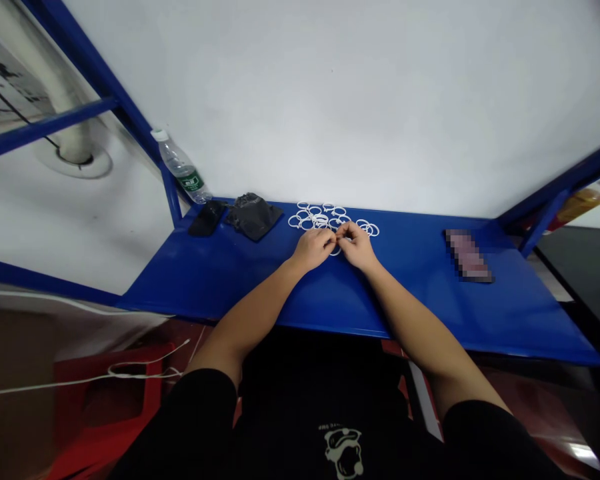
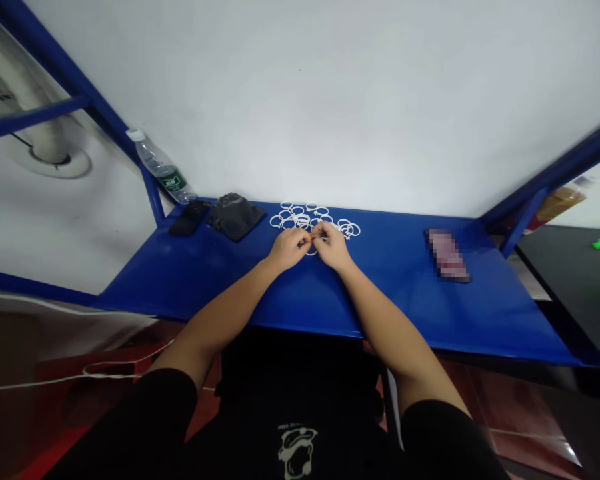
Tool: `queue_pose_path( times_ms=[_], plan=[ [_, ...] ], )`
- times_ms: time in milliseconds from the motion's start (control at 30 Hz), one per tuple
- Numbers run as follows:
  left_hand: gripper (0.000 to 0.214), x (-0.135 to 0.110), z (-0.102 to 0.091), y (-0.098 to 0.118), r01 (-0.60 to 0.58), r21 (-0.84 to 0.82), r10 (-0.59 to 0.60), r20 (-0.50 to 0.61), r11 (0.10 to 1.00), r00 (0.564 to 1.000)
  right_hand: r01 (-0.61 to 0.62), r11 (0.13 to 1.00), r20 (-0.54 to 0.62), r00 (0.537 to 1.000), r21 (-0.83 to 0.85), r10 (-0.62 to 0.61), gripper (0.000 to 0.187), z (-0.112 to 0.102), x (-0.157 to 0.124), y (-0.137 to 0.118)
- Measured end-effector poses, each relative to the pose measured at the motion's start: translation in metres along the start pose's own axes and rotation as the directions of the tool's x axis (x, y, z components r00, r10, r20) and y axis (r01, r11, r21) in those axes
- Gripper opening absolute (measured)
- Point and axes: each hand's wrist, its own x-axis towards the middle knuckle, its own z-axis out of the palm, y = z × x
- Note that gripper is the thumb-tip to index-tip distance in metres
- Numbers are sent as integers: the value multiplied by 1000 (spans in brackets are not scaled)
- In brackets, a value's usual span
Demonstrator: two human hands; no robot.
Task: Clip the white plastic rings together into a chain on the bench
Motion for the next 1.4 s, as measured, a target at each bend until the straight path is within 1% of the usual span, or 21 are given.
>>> queue_pose_path(
  times_ms=[100, 167, 267, 333, 367, 433, 467, 500, 567, 633, 667, 733, 833, 900, 967, 1033, 1167, 1233, 1300, 1367, 1400],
  plan=[
    [16, 0, 3, 1, 23, -22, -24, -25, 999, 999, -39, 998, 0, 999, 47, 39, 13, 4, 1, 11],
    [14, 1, 3, 0, 54, -32, -55, -39, 998, 998, -41, 999, -31, 999, 15, 41, 16, 4, 1, 15],
    [10, 4, 0, -7, 146, -4, -145, -101, 989, 984, 45, 985, -99, 993, -169, -62, 22, -3, 2, 19],
    [8, 6, -3, -17, 239, 31, -231, -160, 971, 960, 95, 950, -121, 983, -297, -136, 24, -11, 4, 24],
    [7, 6, -4, -23, 295, 49, -281, -182, 954, 942, 95, 935, -135, 980, -342, -149, 25, -16, 6, 27],
    [13, 6, -4, -34, 393, 75, -375, -184, 916, 909, 35, 915, -181, 976, -401, -117, 28, -26, 10, 39],
    [25, 5, -4, -38, 427, 86, -410, -167, 900, 897, -14, 908, -211, 974, -419, -82, 30, -31, 12, 46],
    [41, 5, -3, -42, 451, 105, -436, -138, 886, 889, -67, 898, -243, 969, -434, -45, 34, -35, 14, 53],
    [79, 3, -1, -44, 463, 155, -463, -37, 873, 885, -168, 869, -281, 959, -465, 35, 43, -41, 17, 68],
    [112, 2, 0, -41, 444, 202, -467, 80, 873, 881, -263, 824, -287, 949, -501, 128, 56, -43, 18, 76],
    [124, 1, 0, -39, 431, 221, -465, 131, 875, 876, -299, 805, -268, 946, -513, 180, 62, -42, 18, 77],
    [136, 1, -2, -33, 419, 258, -473, 209, 871, 856, -322, 775, -169, 946, -544, 275, 70, -39, 16, 73],
    [137, 2, -6, -27, 424, 293, -500, 276, 857, 820, -235, 761, 74, 935, -605, 347, 72, -34, 13, 55],
    [135, 2, -7, -25, 424, 299, -505, 293, 855, 812, -173, 772, 177, 921, -611, 347, 72, -32, 12, 43],
    [135, 2, -8, -26, 421, 297, -501, 296, 857, 813, -145, 789, 222, 915, -597, 336, 73, -31, 11, 37],
    [133, 2, -6, -27, 421, 290, -499, 295, 860, 815, -121, 816, 249, 918, -565, 309, 75, -29, 11, 36],
    [120, 1, -2, -31, 428, 282, -498, 266, 859, 825, -29, 897, 314, 932, -441, 184, 81, -21, 8, 40],
    [111, 2, -1, -32, 457, 286, -522, 225, 842, 823, 36, 924, 311, 946, -380, 91, 82, -17, 8, 40],
    [103, 3, 0, -33, 499, 282, -556, 175, 819, 813, 97, 924, 251, 968, -370, -1, 77, -16, 10, 39],
    [99, 4, -1, -34, 531, 265, -576, 136, 805, 806, 112, 904, 147, 988, -414, -55, 61, -18, 12, 36],
    [98, 5, -2, -35, 541, 253, -581, 121, 802, 805, 93, 891, 92, 994, -444, -58, 50, -21, 14, 34]
  ],
)
